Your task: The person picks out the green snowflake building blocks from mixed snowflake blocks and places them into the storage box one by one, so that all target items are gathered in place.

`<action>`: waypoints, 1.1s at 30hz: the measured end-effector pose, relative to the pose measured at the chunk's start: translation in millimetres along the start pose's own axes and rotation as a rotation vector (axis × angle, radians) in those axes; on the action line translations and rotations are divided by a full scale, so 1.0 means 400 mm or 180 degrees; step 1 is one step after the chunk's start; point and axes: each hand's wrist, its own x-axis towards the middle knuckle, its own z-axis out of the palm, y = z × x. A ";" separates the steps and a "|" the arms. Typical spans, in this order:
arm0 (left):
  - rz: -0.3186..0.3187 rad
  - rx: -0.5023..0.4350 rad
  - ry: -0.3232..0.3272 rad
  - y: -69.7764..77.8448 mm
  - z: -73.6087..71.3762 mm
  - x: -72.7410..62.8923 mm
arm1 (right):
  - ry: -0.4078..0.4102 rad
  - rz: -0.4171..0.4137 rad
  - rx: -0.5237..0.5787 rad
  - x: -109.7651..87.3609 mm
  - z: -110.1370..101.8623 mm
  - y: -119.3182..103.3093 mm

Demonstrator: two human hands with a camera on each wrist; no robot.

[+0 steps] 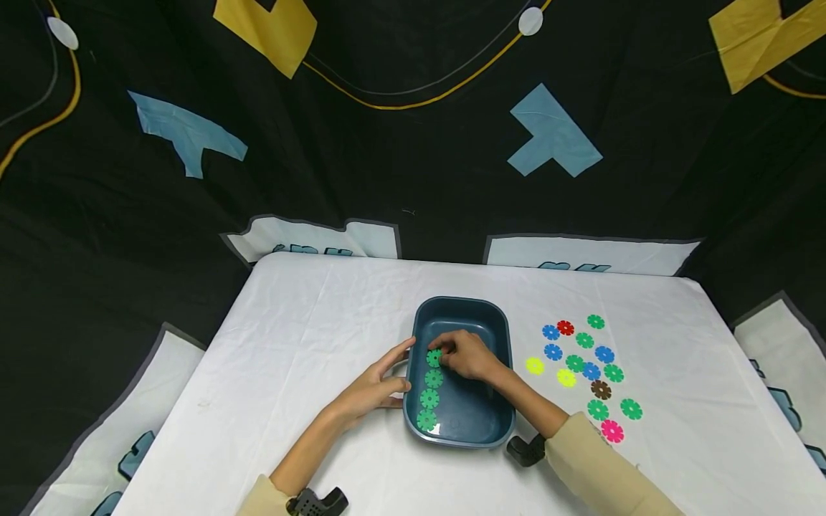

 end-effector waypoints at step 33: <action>-0.0009 0.0082 0.0081 0.001 0.004 0.003 | 0.1104 0.0676 0.0143 -0.178 -0.357 0.180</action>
